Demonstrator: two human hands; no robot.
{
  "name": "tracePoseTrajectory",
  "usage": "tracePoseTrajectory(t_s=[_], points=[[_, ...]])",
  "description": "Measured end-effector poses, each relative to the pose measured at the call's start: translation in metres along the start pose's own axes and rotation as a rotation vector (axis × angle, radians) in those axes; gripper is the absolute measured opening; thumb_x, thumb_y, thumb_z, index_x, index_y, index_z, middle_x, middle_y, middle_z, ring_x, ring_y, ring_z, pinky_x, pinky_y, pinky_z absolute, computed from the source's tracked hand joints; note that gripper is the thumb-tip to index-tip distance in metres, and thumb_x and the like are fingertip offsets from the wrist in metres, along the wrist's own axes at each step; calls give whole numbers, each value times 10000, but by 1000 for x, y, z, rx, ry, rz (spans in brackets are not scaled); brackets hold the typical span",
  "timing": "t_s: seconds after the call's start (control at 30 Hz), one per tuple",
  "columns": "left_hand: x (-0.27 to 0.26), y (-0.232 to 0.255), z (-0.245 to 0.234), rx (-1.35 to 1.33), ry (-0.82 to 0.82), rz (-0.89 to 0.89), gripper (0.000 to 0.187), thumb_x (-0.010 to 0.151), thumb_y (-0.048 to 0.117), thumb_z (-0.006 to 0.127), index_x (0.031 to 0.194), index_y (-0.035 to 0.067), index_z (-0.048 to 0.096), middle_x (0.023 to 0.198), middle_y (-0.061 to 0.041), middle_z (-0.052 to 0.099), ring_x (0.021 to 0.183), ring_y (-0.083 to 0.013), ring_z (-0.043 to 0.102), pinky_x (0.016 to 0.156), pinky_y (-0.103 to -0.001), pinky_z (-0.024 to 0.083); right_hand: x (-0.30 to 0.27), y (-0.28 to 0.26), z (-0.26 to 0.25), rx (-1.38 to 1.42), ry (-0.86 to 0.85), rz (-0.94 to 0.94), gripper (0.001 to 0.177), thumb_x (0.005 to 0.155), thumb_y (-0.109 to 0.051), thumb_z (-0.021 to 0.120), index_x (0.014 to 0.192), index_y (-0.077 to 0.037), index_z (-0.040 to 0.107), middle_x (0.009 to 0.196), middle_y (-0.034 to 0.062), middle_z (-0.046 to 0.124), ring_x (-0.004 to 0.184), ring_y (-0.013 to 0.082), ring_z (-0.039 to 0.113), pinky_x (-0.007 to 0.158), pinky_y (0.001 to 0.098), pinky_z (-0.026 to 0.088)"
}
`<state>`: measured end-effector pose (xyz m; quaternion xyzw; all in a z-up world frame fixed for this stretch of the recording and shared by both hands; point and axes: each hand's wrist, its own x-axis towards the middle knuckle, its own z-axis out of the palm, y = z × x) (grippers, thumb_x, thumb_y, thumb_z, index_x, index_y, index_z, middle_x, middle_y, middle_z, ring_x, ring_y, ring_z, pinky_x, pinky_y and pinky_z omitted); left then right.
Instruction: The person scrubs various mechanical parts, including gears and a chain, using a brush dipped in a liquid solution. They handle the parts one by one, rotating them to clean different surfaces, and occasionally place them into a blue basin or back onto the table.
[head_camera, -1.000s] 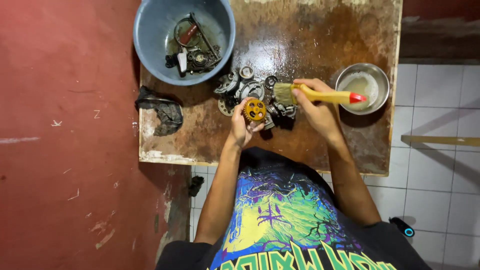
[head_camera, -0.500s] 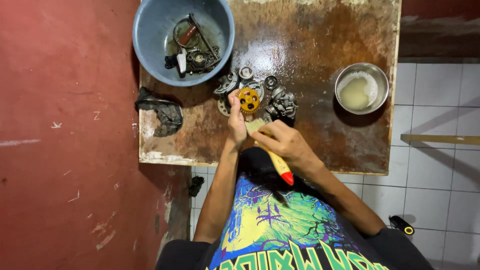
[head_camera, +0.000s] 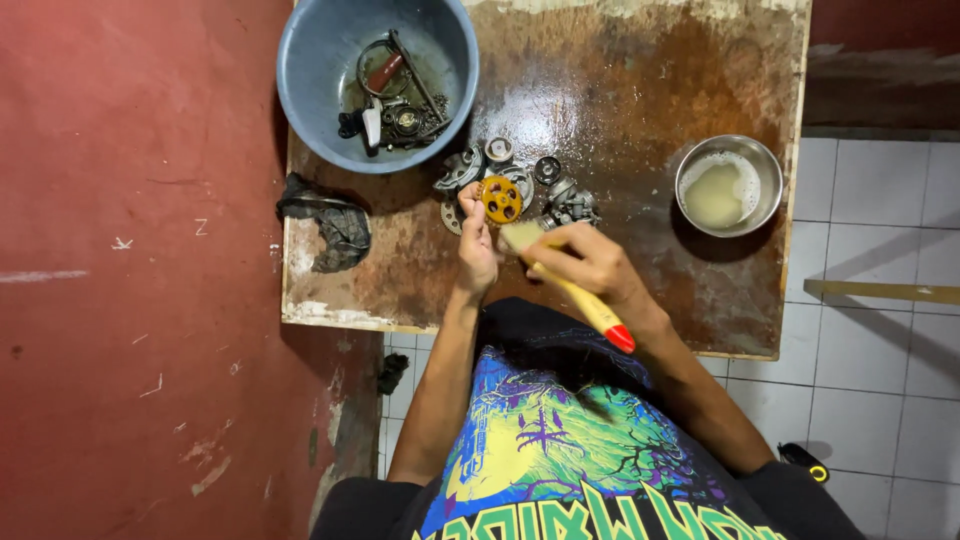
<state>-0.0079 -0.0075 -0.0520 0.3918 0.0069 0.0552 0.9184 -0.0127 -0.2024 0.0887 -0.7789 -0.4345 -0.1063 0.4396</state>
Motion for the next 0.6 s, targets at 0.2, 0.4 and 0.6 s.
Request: tracePoseTrajectory(t_s=[0.2,0.4,0.6], points=[[-6,24,15,150,26,-20,303,1116,274,316,1384,153,386,1275,-56,563,1094,-140,562,877,-303,483,15,-14,3,28,-194,0,330,812,-95,825,1125,-25,744,981,114,685,867,270,676,718,359,549],[-2,19,13,-62,16,-43,287,1083,254,323,1345,164,397,1271,-53,582,1100,-160,596,847,-324,507,6,12,-2,-47,92,-28,284,900,-103,803,1173,-95,721,1051,59,691,926,222,686,787,340,571],[-1,22,16,102,74,1,369,1065,239,330,1405,116,400,1357,-79,562,1220,-183,576,1008,-364,516,13,-3,5,33,-224,-1,295,844,-120,824,1127,-62,768,951,92,676,866,255,674,705,350,541]])
